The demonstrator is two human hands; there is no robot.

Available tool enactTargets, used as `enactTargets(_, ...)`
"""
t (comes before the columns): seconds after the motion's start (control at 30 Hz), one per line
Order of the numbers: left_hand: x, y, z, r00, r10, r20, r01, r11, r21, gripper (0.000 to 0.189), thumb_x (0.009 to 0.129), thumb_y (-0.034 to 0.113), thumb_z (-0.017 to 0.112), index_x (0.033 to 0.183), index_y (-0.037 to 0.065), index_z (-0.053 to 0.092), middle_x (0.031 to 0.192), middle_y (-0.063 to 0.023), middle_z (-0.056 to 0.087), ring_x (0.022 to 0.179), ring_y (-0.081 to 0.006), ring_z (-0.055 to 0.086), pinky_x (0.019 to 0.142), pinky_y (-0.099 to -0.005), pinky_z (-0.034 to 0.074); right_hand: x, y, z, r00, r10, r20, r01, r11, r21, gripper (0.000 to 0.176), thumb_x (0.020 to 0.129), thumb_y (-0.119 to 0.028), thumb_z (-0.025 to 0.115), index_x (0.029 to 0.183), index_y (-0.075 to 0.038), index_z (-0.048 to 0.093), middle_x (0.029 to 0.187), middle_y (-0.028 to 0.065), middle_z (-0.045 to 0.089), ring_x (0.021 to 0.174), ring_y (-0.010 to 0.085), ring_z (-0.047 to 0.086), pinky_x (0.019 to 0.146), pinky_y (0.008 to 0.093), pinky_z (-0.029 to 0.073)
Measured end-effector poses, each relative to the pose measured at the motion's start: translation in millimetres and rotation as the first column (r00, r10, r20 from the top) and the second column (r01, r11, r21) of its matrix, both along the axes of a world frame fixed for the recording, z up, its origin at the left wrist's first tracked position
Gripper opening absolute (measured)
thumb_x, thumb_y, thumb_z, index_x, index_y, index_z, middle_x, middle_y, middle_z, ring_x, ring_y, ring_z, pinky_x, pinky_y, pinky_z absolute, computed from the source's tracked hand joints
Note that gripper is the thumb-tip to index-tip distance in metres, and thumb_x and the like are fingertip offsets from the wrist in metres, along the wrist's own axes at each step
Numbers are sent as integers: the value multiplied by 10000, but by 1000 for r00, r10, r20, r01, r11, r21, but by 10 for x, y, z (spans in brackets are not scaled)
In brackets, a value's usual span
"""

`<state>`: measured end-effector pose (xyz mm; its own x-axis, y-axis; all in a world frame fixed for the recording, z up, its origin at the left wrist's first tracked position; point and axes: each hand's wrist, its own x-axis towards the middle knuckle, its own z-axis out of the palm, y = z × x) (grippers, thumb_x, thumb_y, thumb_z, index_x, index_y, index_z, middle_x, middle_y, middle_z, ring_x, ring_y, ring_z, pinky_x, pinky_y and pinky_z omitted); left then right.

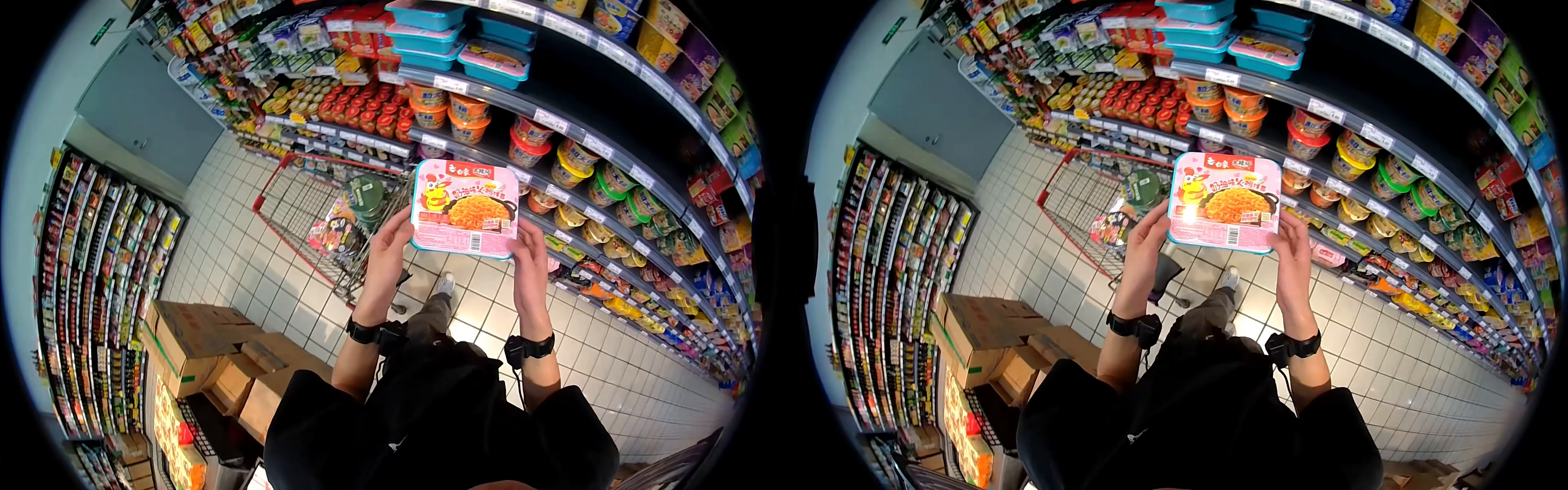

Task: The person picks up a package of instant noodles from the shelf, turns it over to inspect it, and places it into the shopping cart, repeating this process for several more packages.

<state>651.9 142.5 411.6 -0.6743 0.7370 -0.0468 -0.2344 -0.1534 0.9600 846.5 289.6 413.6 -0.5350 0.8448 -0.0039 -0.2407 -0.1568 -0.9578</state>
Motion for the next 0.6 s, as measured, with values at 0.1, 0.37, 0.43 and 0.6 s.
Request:
enactTargets(0.1, 81, -252, -120, 999, 31, 29, -30, 999, -24, 418, 994, 135, 526, 1366, -54, 512, 1245, -83, 630, 1109, -106, 567, 980, -260, 420, 88, -244, -90, 999, 27, 29, -26, 999, -29, 397, 905, -58, 551, 1294, -9, 483, 1281, 137, 565, 1196, 204, 526, 1021, 320, 390)
enactTargets(0.37, 85, -734, -313, 999, -25, 23, 27, 995, -97, 392, 983, 128, 500, 1336, -33, 552, 1192, -57, 652, 1049, -89, 582, 938, -239, 431, 282, -731, -398, 994, 107, 35, -97, 970, -223, 393, 929, -89, 549, 1311, -36, 469, 1224, 79, 586, 1128, 157, 533, 983, 308, 398)
enactTargets(0.43, 53, -823, -369, 998, -41, 50, 46, 993, -111, 401, 983, 116, 501, 1355, -33, 530, 1179, -55, 654, 1041, -91, 586, 939, -238, 432, 224, -909, -304, 996, 82, 43, -70, 969, -239, 428, 929, -97, 554, 1340, -32, 451, 1228, 83, 585, 1130, 161, 533, 983, 309, 398)
enactTargets(0.6, -240, -1110, -602, 994, -106, 34, 110, 988, -111, 415, 969, 35, 446, 1372, -54, 483, 1210, -97, 644, 1101, -119, 584, 957, -247, 434, -27, -1234, -295, 993, 59, 99, -34, 969, -245, 546, 920, -106, 562, 1427, -11, 382, 1273, 92, 573, 1154, 174, 529, 1001, 317, 392)
